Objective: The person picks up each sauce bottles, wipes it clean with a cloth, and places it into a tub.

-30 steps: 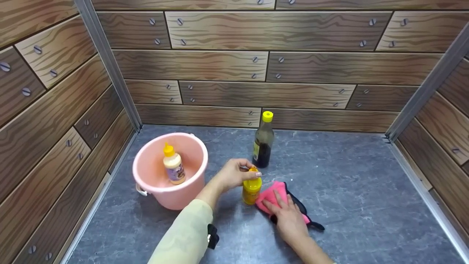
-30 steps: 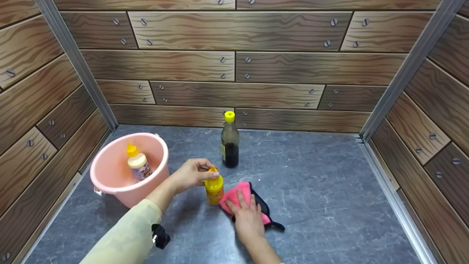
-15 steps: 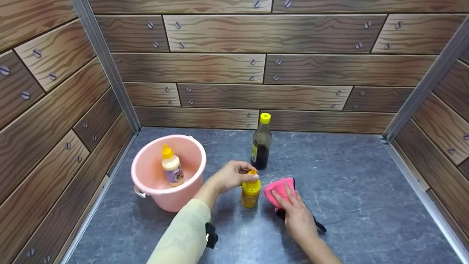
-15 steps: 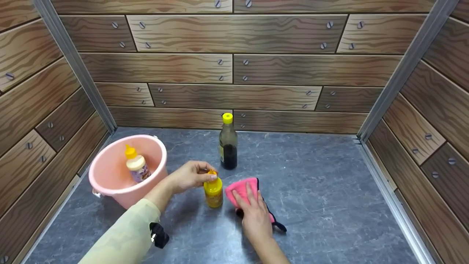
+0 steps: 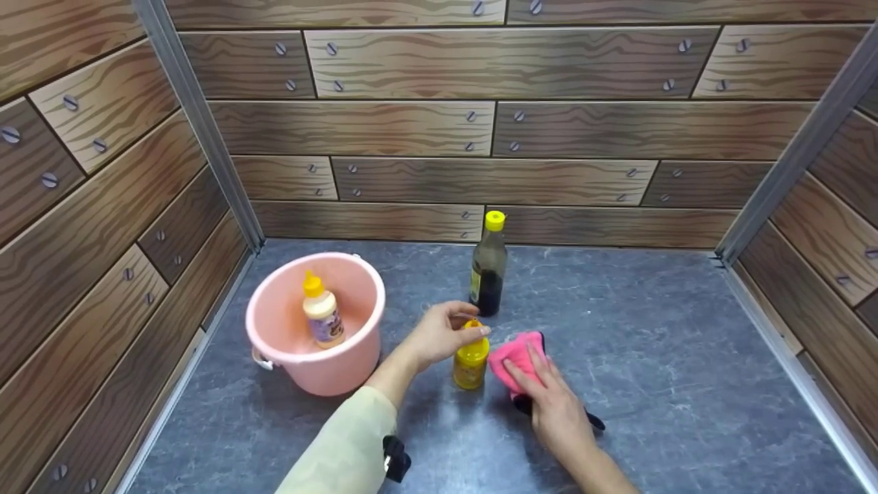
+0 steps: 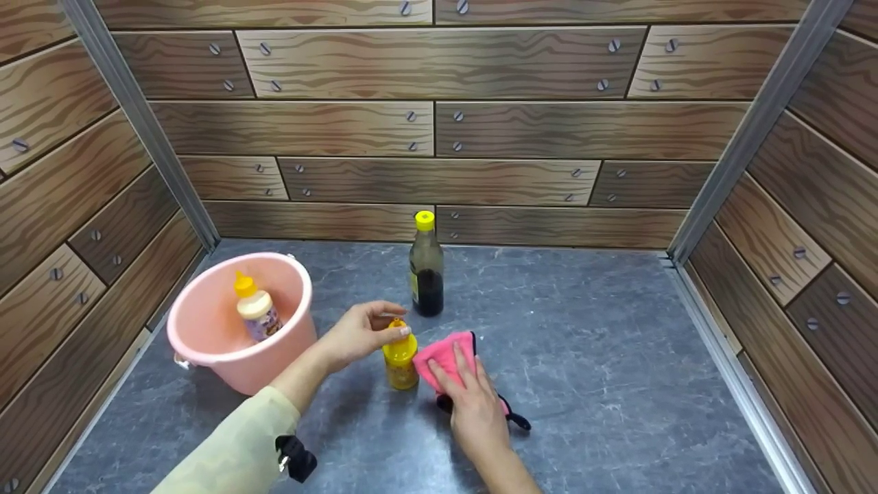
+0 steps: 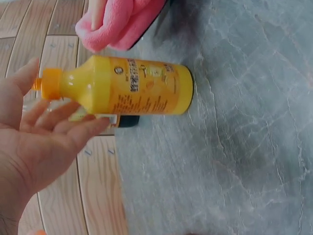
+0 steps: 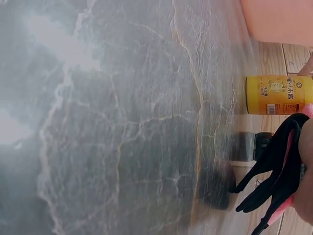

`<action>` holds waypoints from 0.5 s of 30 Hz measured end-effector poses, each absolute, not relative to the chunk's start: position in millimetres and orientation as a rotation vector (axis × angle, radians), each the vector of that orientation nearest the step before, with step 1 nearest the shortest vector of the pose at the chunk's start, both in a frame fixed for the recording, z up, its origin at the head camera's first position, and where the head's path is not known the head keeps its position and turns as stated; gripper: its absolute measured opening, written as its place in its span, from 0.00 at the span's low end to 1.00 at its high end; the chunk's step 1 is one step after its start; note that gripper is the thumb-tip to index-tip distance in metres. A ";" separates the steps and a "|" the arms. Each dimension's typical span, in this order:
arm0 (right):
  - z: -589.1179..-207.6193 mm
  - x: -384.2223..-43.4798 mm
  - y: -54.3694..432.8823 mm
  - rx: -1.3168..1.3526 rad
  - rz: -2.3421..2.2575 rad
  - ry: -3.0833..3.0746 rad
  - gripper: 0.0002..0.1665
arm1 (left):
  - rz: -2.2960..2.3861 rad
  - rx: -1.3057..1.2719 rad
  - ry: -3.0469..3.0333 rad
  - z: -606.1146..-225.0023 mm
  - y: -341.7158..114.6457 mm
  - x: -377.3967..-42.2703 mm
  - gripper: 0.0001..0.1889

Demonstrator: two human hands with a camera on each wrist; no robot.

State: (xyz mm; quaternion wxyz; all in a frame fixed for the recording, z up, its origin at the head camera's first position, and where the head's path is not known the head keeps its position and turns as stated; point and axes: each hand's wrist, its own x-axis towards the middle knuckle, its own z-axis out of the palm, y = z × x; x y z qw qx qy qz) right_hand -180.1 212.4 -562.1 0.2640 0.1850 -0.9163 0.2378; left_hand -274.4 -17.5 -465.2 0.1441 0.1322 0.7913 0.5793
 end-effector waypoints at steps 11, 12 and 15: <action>-558.1 -183.2 209.0 0.640 0.626 -2.380 0.36 | 1.727 0.295 2.427 -468.1 -14.1 -271.2 0.12; -557.4 -183.8 208.4 0.653 0.613 -2.373 0.36 | 1.736 0.303 2.410 -468.2 -14.2 -271.7 0.11; -554.8 -186.3 206.4 0.711 0.597 -2.337 0.36 | 1.738 0.337 2.374 -467.6 -15.1 -273.8 0.10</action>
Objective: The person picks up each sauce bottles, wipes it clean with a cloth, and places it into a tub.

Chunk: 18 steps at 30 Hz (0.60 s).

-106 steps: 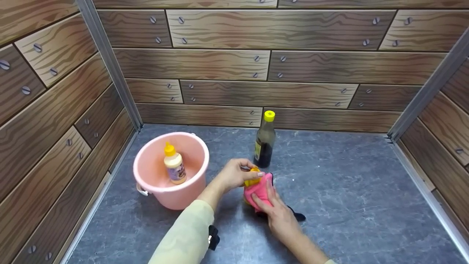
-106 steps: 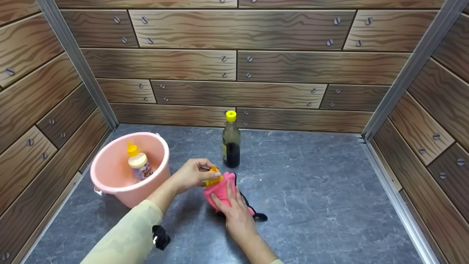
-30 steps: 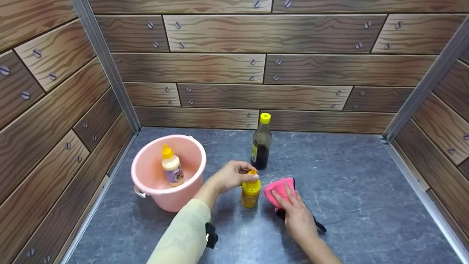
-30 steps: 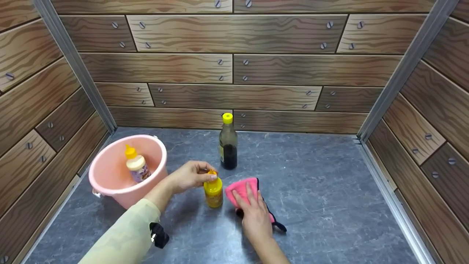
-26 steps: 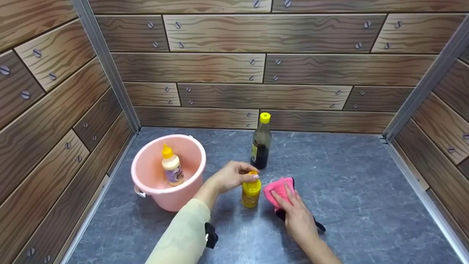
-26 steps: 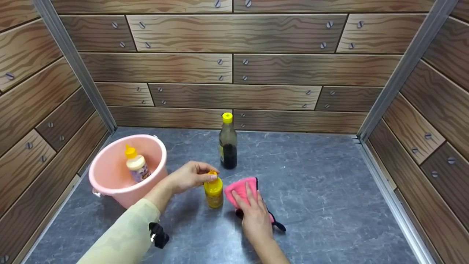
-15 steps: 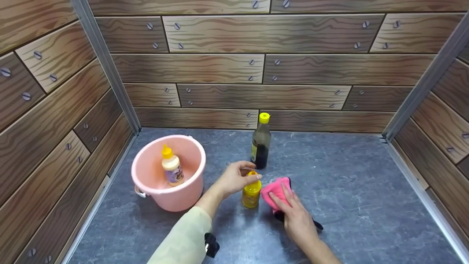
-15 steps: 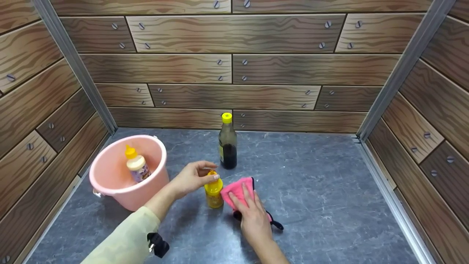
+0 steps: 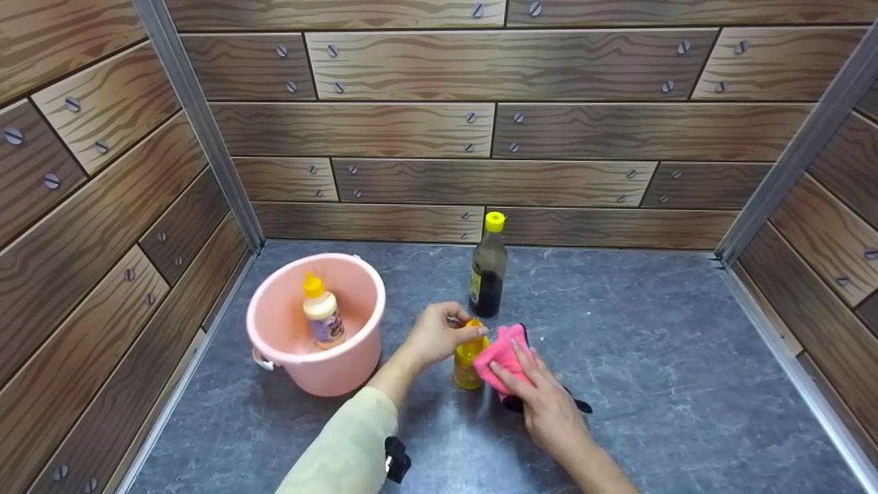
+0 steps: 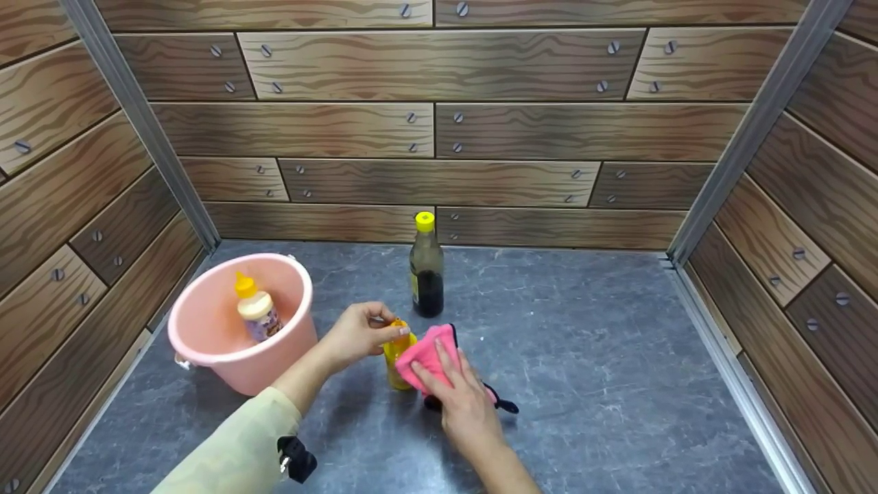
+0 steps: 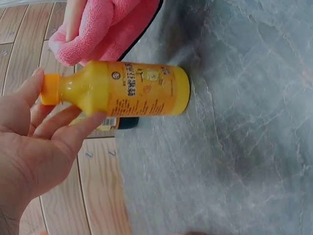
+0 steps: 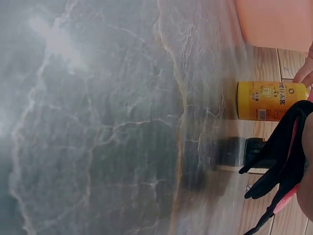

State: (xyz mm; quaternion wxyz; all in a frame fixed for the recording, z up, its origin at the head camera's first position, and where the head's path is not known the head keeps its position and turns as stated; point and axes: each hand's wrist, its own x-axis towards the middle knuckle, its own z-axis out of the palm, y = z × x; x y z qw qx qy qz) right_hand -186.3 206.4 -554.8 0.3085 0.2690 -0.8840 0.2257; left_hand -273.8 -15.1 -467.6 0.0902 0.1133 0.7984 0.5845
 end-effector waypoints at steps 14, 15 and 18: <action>-547.3 -197.4 198.4 0.777 0.582 -2.361 0.39 | 1.637 0.441 2.295 -466.4 -26.6 -283.6 0.10; -546.8 -198.1 197.8 0.781 0.579 -2.369 0.39 | 1.637 0.439 2.287 -466.3 -27.0 -283.7 0.10; -545.5 -200.1 196.0 0.791 0.573 -2.394 0.38 | 1.624 0.435 2.277 -465.9 -27.3 -284.2 0.10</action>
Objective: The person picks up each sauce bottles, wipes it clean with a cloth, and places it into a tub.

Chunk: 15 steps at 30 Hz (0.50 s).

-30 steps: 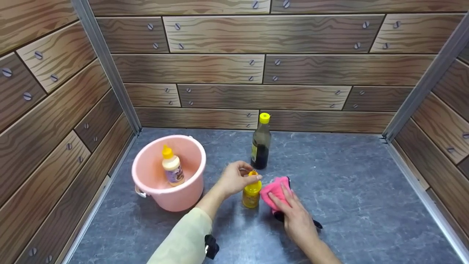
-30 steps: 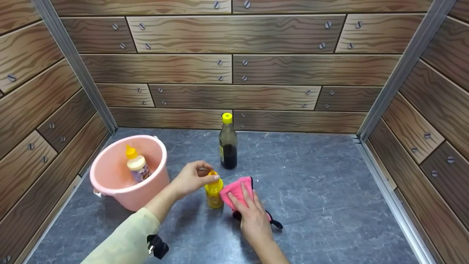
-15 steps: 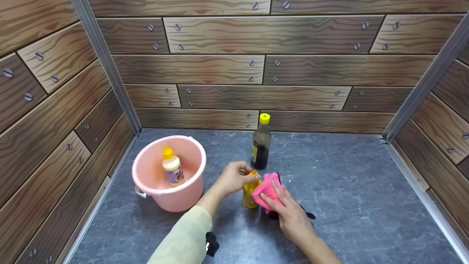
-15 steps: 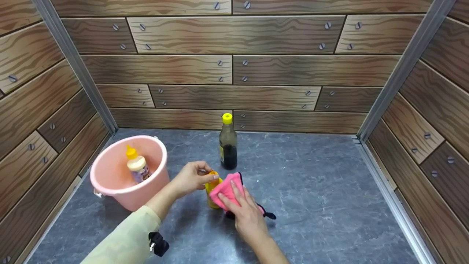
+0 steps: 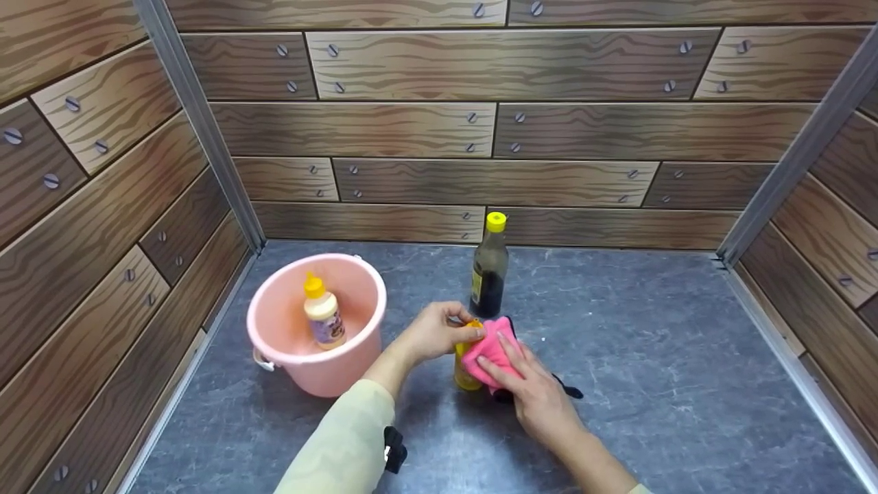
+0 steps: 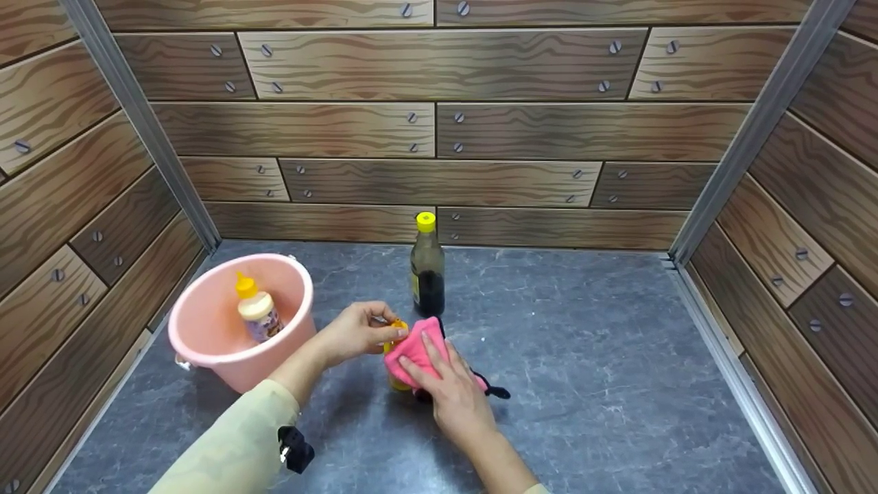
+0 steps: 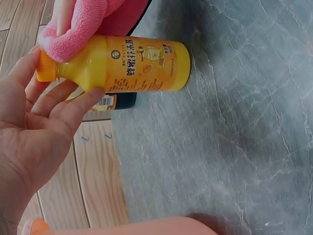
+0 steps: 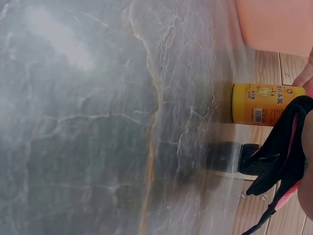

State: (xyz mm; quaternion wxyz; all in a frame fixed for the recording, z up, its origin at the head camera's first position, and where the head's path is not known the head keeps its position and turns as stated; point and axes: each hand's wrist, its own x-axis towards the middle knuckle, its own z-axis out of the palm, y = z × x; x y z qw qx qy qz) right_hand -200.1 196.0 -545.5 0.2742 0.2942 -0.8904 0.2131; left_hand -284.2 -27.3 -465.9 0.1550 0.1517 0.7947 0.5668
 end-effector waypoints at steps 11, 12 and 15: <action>-545.5 -208.0 189.4 0.811 0.574 -2.466 0.38 | 1.610 0.440 2.243 -464.0 -28.0 -286.6 0.08; -546.1 -208.8 188.6 0.813 0.576 -2.465 0.39 | 1.613 0.438 2.237 -464.3 -28.2 -286.8 0.07; -548.5 -210.5 186.0 0.816 0.598 -2.479 0.41 | 1.619 0.435 2.227 -465.0 -29.6 -287.1 0.07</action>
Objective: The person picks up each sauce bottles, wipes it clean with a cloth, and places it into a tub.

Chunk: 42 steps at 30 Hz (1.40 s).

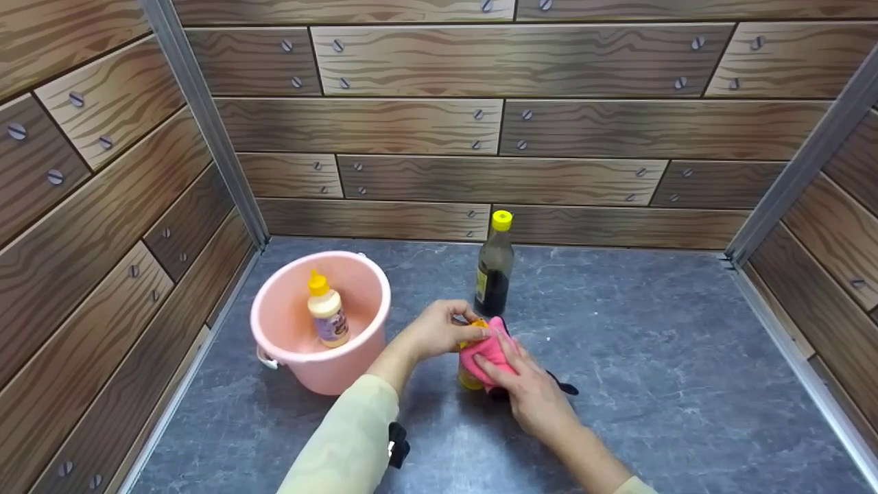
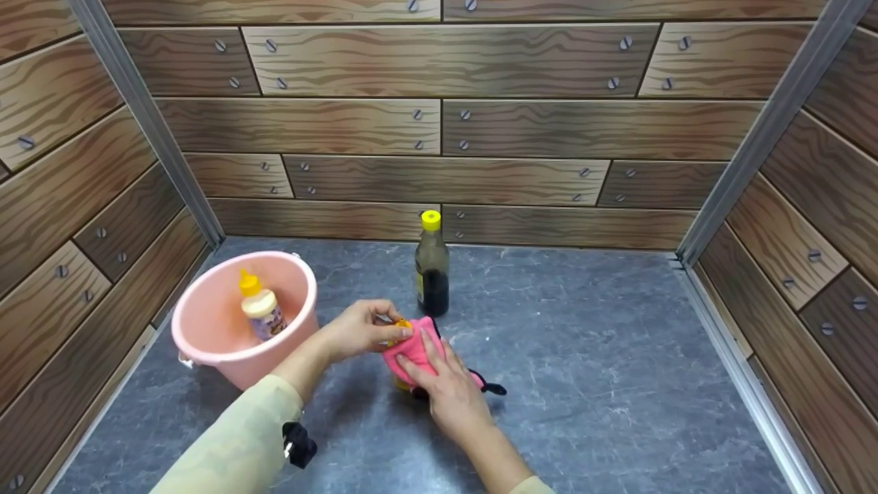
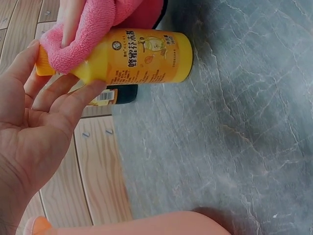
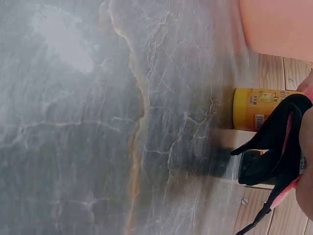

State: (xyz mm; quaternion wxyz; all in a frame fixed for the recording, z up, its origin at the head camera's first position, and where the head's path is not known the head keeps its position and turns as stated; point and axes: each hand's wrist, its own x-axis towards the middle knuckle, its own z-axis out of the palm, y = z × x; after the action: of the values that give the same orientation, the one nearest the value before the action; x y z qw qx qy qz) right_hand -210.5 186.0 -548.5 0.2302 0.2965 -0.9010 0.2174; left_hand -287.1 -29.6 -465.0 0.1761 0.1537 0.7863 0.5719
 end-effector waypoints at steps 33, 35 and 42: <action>-570.0 -209.0 184.3 0.800 0.654 -2.361 0.48 | 1.632 0.403 2.210 -466.1 -27.0 -286.5 0.07; -571.4 -208.6 184.8 0.807 0.659 -2.347 0.47 | 1.627 0.400 2.213 -465.6 -27.4 -286.4 0.07; -576.2 -207.8 186.9 0.849 0.667 -2.276 0.42 | 1.622 0.403 2.213 -465.1 -28.0 -286.6 0.06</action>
State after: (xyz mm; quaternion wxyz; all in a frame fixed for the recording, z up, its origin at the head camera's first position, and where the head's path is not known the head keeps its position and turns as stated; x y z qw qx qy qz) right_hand -207.8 186.9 -576.2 0.3061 0.3208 -0.8601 0.2522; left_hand -286.6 -28.0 -465.1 0.1830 0.1429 0.7845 0.5750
